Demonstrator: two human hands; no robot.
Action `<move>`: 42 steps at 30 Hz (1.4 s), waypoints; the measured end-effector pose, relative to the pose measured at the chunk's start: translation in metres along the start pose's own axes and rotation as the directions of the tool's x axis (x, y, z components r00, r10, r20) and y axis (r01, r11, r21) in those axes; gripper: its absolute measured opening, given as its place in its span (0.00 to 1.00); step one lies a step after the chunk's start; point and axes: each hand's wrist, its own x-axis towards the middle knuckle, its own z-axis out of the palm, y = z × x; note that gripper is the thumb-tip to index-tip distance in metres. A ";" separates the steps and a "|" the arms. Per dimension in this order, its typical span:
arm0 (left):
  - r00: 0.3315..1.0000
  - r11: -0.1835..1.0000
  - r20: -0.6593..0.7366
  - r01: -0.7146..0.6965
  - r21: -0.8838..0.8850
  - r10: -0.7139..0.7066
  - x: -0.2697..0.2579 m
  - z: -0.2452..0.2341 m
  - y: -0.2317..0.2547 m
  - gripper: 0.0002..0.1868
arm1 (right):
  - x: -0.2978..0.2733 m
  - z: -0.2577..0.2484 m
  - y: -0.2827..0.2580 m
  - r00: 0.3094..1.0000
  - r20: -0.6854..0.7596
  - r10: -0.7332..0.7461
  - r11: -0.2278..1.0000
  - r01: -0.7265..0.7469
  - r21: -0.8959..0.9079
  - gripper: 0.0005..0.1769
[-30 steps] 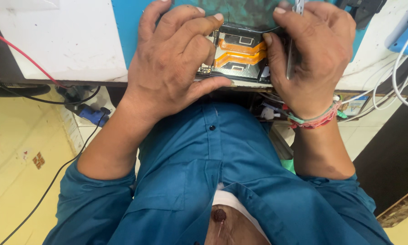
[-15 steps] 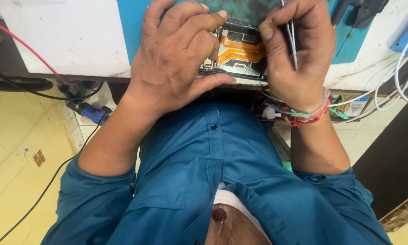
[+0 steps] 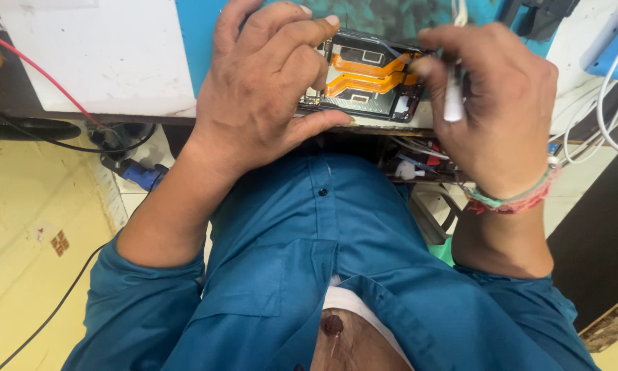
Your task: The person uses tweezers to carefully remove small components and wires from the internal circuit board of a disassembled smartphone. They manipulate the internal parts and then place the phone on the workbench.
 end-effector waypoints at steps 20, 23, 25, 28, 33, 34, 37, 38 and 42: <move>1.000 1.000 -0.012 0.000 0.004 0.000 0.000 0.000 0.001 0.26 | 0.008 0.044 0.024 0.980 -0.031 0.198 0.673 -0.113 0.731 0.12; 1.000 1.000 0.000 0.009 0.000 -0.009 0.000 -0.001 0.001 0.27 | 0.012 0.041 0.017 0.988 -0.023 0.152 0.681 -0.088 0.727 0.12; 1.000 1.000 0.004 0.015 0.001 -0.015 0.001 -0.001 0.002 0.26 | 0.012 0.040 0.011 0.976 0.042 0.214 0.617 -0.168 0.769 0.12; 1.000 1.000 0.008 0.015 -0.012 -0.015 0.001 -0.002 0.001 0.26 | 0.016 0.053 0.001 0.903 0.158 0.401 0.298 -0.291 0.909 0.12; 1.000 0.999 0.022 0.022 -0.023 -0.022 0.002 -0.002 0.000 0.24 | 0.020 0.085 -0.010 0.850 0.072 0.523 0.014 -0.093 0.996 0.15; 0.999 0.999 0.027 0.026 -0.026 -0.025 0.002 -0.001 0.000 0.25 | 0.020 0.089 -0.014 0.837 0.056 0.544 -0.020 -0.054 0.998 0.15; 0.999 0.999 0.039 0.035 -0.031 -0.034 0.003 0.000 0.000 0.26 | 0.015 0.090 -0.027 0.843 -0.007 0.537 -0.090 0.065 0.994 0.14; 0.998 0.998 0.044 0.041 -0.036 -0.040 0.002 0.000 0.000 0.26 | 0.013 0.086 -0.029 0.852 -0.014 0.524 -0.108 0.083 0.991 0.14; 0.999 0.999 0.034 0.031 -0.021 -0.031 0.002 -0.001 -0.002 0.26 | 0.014 0.053 -0.007 0.900 -0.084 0.428 -0.036 0.110 0.993 0.18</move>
